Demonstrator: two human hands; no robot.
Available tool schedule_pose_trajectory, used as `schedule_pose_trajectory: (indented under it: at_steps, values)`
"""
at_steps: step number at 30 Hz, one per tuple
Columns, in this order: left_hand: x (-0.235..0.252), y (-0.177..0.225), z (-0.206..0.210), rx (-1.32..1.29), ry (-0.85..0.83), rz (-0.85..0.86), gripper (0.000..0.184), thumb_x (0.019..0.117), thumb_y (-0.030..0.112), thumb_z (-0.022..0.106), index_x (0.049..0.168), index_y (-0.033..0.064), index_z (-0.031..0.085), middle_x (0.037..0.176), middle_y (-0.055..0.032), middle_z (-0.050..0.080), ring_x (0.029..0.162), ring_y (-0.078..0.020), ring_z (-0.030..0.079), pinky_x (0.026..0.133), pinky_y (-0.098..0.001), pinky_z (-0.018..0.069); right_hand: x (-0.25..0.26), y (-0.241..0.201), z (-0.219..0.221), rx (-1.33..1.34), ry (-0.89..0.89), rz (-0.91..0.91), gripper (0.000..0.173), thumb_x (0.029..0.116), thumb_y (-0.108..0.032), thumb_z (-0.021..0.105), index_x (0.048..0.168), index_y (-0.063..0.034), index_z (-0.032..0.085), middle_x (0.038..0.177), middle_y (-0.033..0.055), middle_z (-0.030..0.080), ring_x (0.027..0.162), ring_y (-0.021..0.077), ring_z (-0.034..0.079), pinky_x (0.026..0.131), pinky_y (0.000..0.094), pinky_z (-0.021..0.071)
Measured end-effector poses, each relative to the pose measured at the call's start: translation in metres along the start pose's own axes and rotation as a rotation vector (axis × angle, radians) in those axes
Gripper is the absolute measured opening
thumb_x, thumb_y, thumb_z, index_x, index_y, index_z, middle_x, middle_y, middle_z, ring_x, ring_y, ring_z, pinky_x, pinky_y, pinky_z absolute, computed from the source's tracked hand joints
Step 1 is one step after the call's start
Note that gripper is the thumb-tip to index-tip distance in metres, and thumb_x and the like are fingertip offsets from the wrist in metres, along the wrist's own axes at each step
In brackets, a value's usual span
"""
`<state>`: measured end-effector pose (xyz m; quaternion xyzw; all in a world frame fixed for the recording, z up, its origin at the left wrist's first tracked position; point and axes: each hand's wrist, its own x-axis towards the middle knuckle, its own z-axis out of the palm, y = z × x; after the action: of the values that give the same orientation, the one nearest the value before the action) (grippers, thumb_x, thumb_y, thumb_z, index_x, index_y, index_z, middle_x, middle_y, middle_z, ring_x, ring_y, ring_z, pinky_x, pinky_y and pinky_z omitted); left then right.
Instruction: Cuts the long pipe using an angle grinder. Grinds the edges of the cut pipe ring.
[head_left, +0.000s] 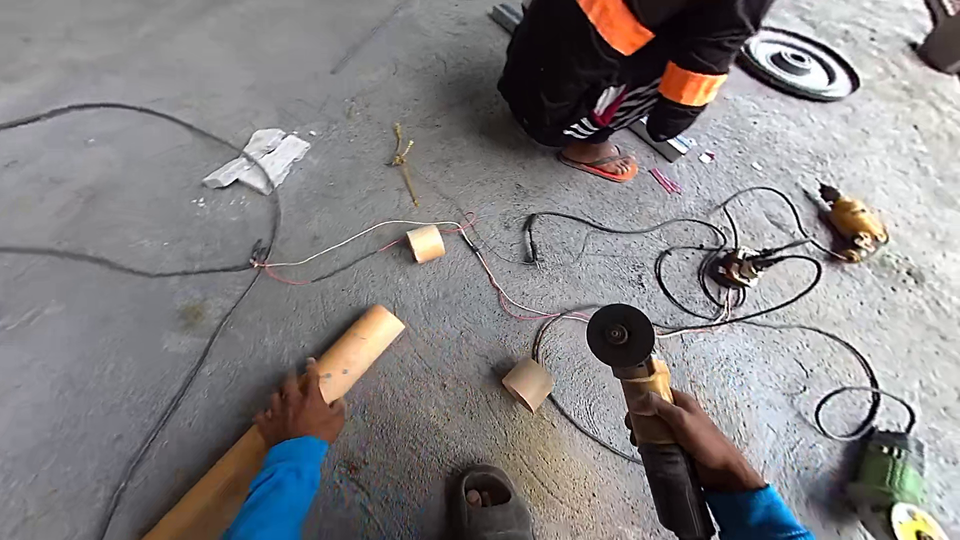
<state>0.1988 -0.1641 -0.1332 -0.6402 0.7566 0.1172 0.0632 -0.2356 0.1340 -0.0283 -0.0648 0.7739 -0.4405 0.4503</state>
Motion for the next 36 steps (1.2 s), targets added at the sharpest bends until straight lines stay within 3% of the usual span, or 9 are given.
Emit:
schedule_pose_trajectory:
  at_steps: [3,7,10,14,18,21,28,32,36]
  values:
    - [-0.012,0.083,0.000,-0.108,-0.070,0.240,0.107,0.0796,0.052,0.080,0.160,0.0007,0.030,0.160,-0.0354,0.029,0.145,-0.0554,0.033,0.116,-0.0712,0.0272,-0.013,0.050,-0.021,0.143,0.087,0.057,0.046,0.0774,-0.031,0.069,0.110,0.0004,0.059,0.077,0.0156,0.071,0.063,0.0295,0.072,0.056,0.0465,0.0627]
    - [-0.071,0.237,0.044,-0.279,-0.404,0.547,0.124,0.0662,0.080,0.075,0.163,0.0173,0.030,0.161,-0.0211,0.038,0.142,-0.0398,0.046,0.114,-0.0579,0.0404,-0.038,0.091,-0.027,0.295,0.200,0.130,0.042,0.0822,-0.028,0.063,0.112,0.0014,0.056,0.076,0.0164,0.071,0.061,0.0296,0.072,0.054,0.0463,0.0625]
    - [-0.096,0.283,0.062,-0.343,-0.495,0.511,0.107,0.0752,0.062,0.080,0.160,0.0159,0.034,0.147,-0.0202,0.053,0.130,-0.0356,0.057,0.109,-0.0513,0.0477,-0.054,0.102,-0.031,0.320,0.243,0.148,0.039,0.0839,-0.027,0.060,0.110,0.0011,0.056,0.075,0.0163,0.071,0.061,0.0299,0.072,0.054,0.0466,0.0624]
    - [-0.071,0.256,0.039,-0.364,-0.244,0.491,0.074,0.0766,0.037,0.083,0.138,0.0044,0.058,0.115,-0.0153,0.072,0.107,-0.0329,0.069,0.097,-0.0535,0.0531,-0.060,0.111,-0.030,0.366,0.267,0.115,0.044,0.0833,-0.031,0.063,0.114,0.0009,0.056,0.077,0.0167,0.071,0.062,0.0306,0.072,0.055,0.0475,0.0625]
    - [-0.047,0.239,0.075,-0.247,-0.203,0.600,0.103,0.0700,0.057,0.082,0.157,0.0189,0.042,0.154,-0.0176,0.047,0.133,-0.0370,0.054,0.106,-0.0573,0.0459,-0.062,0.105,0.001,0.430,0.312,0.111,0.041,0.0827,-0.029,0.063,0.111,0.0006,0.056,0.076,0.0159,0.070,0.061,0.0301,0.072,0.054,0.0469,0.0621]
    - [-0.040,0.257,0.089,-0.376,-0.065,0.559,0.086,0.0696,0.050,0.082,0.146,0.0189,0.058,0.140,-0.0164,0.059,0.118,-0.0328,0.064,0.096,-0.0512,0.0546,-0.063,0.092,0.019,0.402,0.350,0.106,0.043,0.0783,-0.026,0.067,0.110,0.0011,0.056,0.076,0.0175,0.070,0.062,0.0316,0.072,0.056,0.0482,0.0621]
    - [0.009,0.217,0.038,0.118,-0.268,0.523,0.096,0.0698,0.062,0.078,0.153,0.0246,0.047,0.143,-0.0130,0.055,0.126,-0.0338,0.055,0.102,-0.0536,0.0447,-0.067,0.102,0.025,0.365,0.372,0.136,0.045,0.0788,-0.026,0.067,0.113,0.0014,0.055,0.077,0.0174,0.071,0.063,0.0317,0.072,0.056,0.0487,0.0626]
    - [0.016,0.188,0.071,-0.091,-0.039,0.643,0.104,0.0646,0.066,0.080,0.155,0.0291,0.046,0.147,-0.0098,0.056,0.124,-0.0334,0.058,0.101,-0.0564,0.0445,-0.054,0.104,0.042,0.331,0.328,0.144,0.039,0.0808,-0.024,0.065,0.108,0.0015,0.055,0.076,0.0164,0.071,0.063,0.0312,0.072,0.057,0.0487,0.0627]
    - [-0.013,0.177,0.066,-0.441,0.297,0.634,0.122,0.0629,0.079,0.073,0.154,0.0056,0.041,0.147,-0.0240,0.052,0.129,-0.0422,0.054,0.108,-0.0616,0.0412,-0.042,0.100,0.057,0.323,0.256,0.127,0.040,0.0850,-0.029,0.064,0.109,0.0022,0.057,0.077,0.0175,0.072,0.064,0.0319,0.073,0.058,0.0494,0.0630]
